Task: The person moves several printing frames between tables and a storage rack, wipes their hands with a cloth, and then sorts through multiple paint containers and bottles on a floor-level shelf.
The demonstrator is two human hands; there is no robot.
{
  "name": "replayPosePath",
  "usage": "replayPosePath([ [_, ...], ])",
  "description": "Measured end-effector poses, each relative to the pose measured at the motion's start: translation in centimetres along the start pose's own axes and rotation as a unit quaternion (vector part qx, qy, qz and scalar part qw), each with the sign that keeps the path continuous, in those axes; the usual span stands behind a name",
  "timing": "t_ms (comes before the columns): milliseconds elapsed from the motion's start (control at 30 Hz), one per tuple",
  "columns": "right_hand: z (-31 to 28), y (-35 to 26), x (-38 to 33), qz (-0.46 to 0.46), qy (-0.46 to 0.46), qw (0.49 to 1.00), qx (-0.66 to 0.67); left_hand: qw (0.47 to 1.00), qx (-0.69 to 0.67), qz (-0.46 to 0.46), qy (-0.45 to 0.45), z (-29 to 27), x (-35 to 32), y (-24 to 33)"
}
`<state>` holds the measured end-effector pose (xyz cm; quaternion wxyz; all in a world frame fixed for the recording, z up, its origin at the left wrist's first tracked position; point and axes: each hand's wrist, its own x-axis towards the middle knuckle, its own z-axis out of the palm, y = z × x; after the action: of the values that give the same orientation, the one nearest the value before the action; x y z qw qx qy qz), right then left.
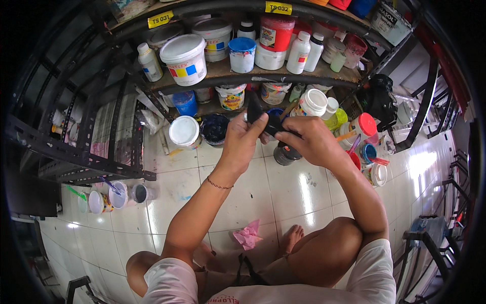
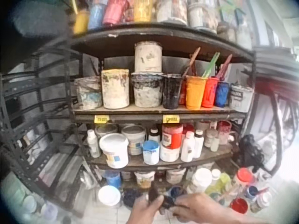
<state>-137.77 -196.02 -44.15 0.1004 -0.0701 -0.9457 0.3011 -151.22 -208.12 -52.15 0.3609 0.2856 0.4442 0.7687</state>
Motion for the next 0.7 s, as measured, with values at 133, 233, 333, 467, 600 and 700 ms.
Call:
replayPosePath([
  [133, 0.8, 1.4, -1.0, -0.032, 0.077, 0.991, 0.108, 0.995, 0.080, 0.038, 0.036, -0.6, 0.0, 1.0],
  [233, 1.0, 0.2, -1.1, -0.015, 0.131, 0.984, 0.122, 0.995, 0.096, 0.019, -0.020, -0.8, -0.3, 1.5],
  [333, 1.0, 0.4, -0.6, -0.128, 0.113, 0.984, -0.040, 0.991, 0.056, -0.023, -0.120, -0.8, -1.2, 0.8],
  [467, 1.3, 2.1, -0.4, -0.203, 0.151, 0.965, -0.074, 0.984, 0.019, -0.057, -0.168, -0.5, -1.4, 0.4],
  [600, 2.0, 1.4, -0.2, -0.147, 0.204, 0.968, 0.015, 0.972, 0.045, -0.052, -0.226, -0.5, -1.6, 0.0],
  [700, 2.7, 1.4, 0.0, -0.136, 0.197, 0.971, 0.028, 0.965, 0.053, -0.048, -0.254, -0.6, -1.6, -0.1],
])
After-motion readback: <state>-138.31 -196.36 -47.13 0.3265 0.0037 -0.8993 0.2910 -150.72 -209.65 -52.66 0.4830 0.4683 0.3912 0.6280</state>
